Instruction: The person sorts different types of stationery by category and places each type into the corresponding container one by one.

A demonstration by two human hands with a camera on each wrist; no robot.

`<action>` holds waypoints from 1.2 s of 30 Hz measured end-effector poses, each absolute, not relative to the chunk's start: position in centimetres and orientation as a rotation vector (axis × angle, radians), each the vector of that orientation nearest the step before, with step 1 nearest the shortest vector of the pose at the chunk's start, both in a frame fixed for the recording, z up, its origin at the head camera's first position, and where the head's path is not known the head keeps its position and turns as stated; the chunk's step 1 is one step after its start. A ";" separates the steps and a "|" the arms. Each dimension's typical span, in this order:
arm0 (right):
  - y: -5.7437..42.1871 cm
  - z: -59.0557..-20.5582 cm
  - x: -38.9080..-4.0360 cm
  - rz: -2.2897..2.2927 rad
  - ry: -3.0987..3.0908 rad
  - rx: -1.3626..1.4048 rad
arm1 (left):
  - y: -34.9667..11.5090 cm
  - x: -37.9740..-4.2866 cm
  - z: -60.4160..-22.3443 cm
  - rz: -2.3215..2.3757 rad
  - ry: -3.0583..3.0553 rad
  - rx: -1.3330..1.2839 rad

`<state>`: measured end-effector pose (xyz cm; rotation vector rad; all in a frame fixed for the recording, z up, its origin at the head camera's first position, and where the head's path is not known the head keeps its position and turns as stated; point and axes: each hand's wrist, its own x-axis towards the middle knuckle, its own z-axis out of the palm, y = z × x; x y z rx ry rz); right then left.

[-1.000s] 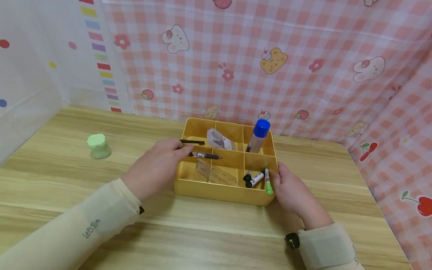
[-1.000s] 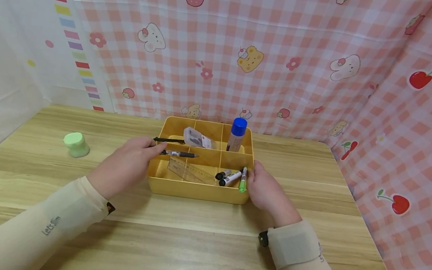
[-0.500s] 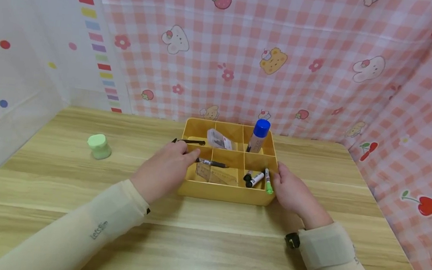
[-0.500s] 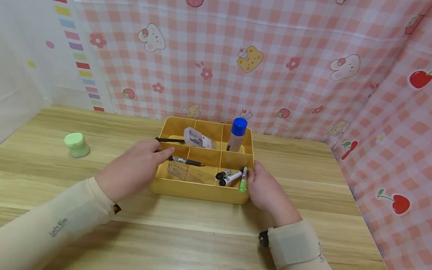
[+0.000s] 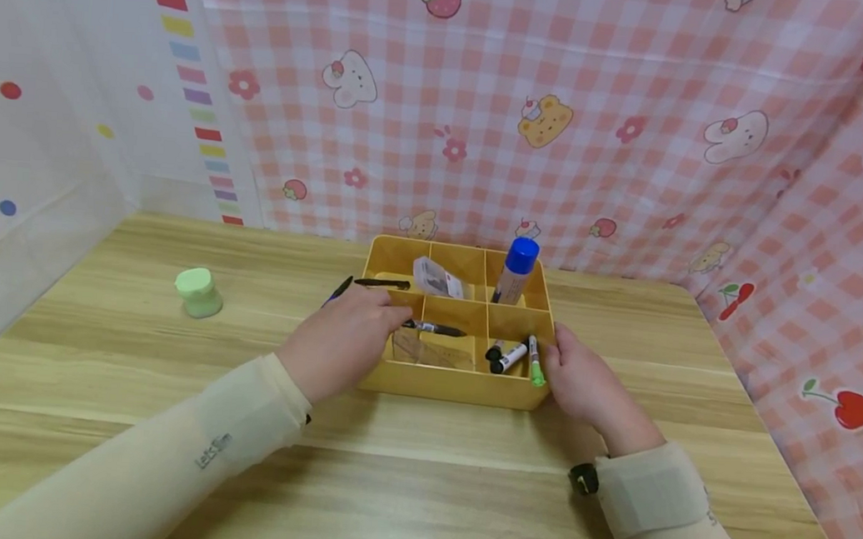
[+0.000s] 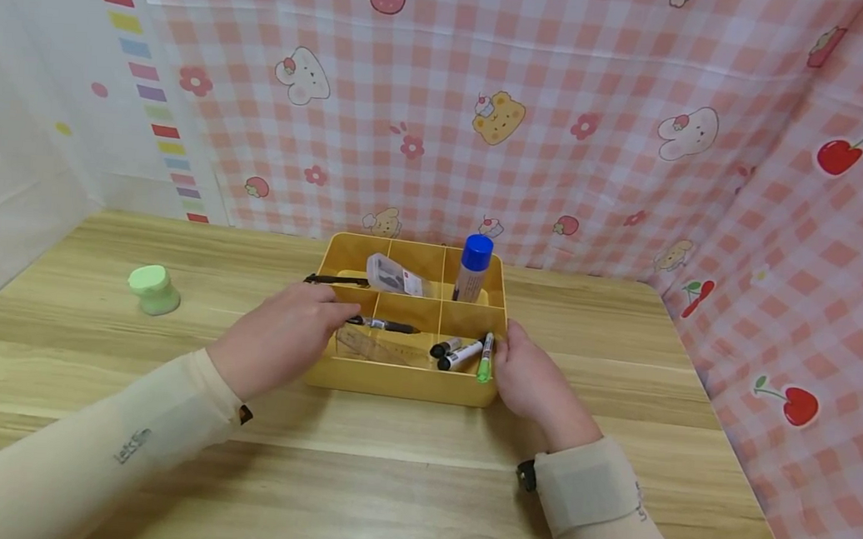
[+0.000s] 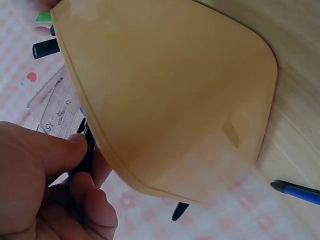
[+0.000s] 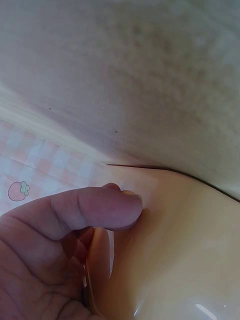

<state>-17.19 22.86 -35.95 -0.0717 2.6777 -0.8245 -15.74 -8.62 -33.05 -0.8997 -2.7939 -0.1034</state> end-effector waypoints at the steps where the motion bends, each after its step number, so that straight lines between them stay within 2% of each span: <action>1: 22.9 -36.0 -17.2 -0.830 2.675 -0.070 | -8.6 -15.8 -33.0 -0.112 -2.797 -0.894; 18: 22.8 -36.0 -17.3 -0.851 2.658 -0.053 | -8.7 -17.4 -32.0 -0.366 -3.043 -0.821; 36: 23.0 -36.2 -17.3 -0.832 2.676 -0.054 | -6.9 -16.7 -31.3 -0.081 -2.947 -0.929</action>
